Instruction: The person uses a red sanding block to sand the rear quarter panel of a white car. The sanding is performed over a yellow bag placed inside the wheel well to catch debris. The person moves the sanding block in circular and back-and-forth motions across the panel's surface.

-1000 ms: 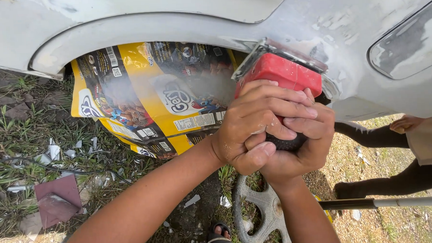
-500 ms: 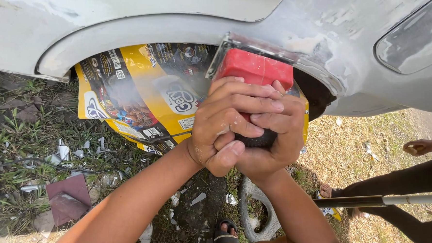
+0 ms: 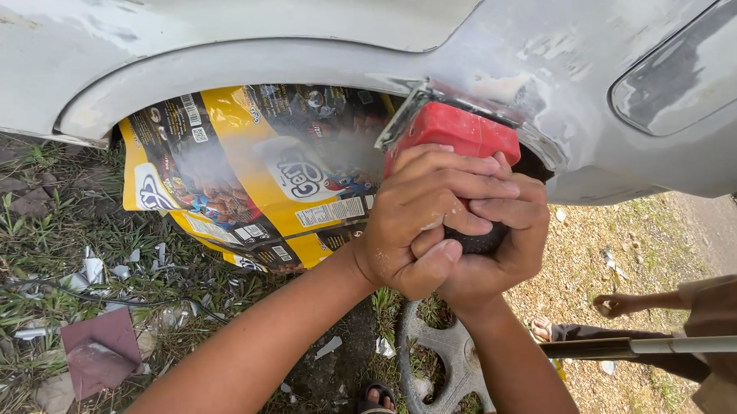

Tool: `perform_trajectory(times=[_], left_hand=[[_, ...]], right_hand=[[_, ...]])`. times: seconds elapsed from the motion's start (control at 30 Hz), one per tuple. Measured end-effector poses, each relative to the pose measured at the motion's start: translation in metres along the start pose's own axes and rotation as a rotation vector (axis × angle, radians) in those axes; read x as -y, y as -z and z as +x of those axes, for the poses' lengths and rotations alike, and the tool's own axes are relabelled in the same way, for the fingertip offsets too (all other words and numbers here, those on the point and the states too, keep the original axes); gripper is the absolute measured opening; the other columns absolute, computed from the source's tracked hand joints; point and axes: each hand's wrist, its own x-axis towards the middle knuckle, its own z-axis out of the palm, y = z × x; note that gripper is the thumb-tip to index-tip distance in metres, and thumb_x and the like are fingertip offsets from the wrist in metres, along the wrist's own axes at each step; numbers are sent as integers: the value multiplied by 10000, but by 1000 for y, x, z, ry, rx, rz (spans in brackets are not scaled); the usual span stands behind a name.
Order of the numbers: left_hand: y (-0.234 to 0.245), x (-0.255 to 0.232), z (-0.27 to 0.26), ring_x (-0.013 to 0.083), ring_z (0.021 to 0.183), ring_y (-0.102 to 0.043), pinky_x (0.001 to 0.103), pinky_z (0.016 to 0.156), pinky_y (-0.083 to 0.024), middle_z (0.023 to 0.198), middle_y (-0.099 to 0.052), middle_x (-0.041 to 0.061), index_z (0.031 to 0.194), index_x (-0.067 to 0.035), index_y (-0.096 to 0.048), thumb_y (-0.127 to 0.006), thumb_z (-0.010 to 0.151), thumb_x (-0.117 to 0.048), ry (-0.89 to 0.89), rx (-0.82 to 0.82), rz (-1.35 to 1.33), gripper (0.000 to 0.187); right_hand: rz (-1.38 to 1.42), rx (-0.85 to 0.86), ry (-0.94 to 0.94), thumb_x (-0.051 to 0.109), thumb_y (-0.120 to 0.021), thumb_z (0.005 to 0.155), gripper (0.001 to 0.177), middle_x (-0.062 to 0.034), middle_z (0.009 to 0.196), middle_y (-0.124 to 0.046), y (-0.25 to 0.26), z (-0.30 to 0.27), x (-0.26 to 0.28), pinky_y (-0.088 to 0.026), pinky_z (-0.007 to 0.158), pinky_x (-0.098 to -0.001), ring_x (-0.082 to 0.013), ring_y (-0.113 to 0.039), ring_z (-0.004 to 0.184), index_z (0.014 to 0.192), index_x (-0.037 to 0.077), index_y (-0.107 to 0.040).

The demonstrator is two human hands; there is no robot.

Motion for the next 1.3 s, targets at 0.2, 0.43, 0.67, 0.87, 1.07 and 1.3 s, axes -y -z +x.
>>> perform_trajectory(times=[0.2, 0.43, 0.67, 0.87, 1.07, 1.3], left_hand=[[10, -4, 0, 402, 1195, -690, 543, 1066, -506, 1181, -703, 161, 913, -94, -613, -429, 975, -252, -3, 2, 10, 250], [44, -14, -2, 449, 1168, -689, 559, 1040, -510, 1157, -701, 206, 903, -107, -568, -410, 964, -253, -3, 19, 122, 224], [46, -14, -1, 442, 1137, -701, 560, 1009, -488, 1116, -709, 206, 893, -124, -556, -418, 951, -262, -2, 10, 156, 203], [15, -9, 7, 417, 1125, -710, 538, 1035, -452, 1113, -711, 204, 870, -126, -566, -430, 902, -251, 37, 25, 122, 188], [-32, -10, 37, 415, 1106, -719, 513, 993, -475, 1080, -721, 218, 801, -75, -600, -427, 872, -223, 30, 70, 162, 239], [-77, -2, 44, 411, 1149, -720, 540, 1045, -511, 1155, -721, 172, 957, -79, -637, -499, 891, -167, 51, 94, 137, 177]], right_hand=[[31, 24, 24, 119, -698, 824, 242, -113, 953, -520, -5, -4, -2, -500, 966, -420, -230, -555, 894, 923, 107, -477], [-1, 72, 30, 226, -681, 890, 216, -151, 935, -612, -32, -6, 19, -553, 1034, -505, -279, -601, 929, 882, 94, -510], [-18, 20, 35, 311, -557, 919, 238, -153, 887, -590, -39, 3, 28, -555, 992, -492, -276, -585, 884, 877, 81, -512], [-31, -21, -5, 298, -597, 884, 230, -163, 905, -612, -16, 15, 18, -566, 984, -488, -277, -630, 875, 874, 91, -495], [-38, -104, -85, 299, -595, 889, 215, -160, 910, -625, 16, 29, -2, -586, 986, -432, -258, -657, 872, 880, 101, -513], [40, -155, -242, 97, -649, 799, 221, -66, 965, -550, 57, 34, -27, -487, 885, -312, -157, -595, 894, 954, 119, -493]])
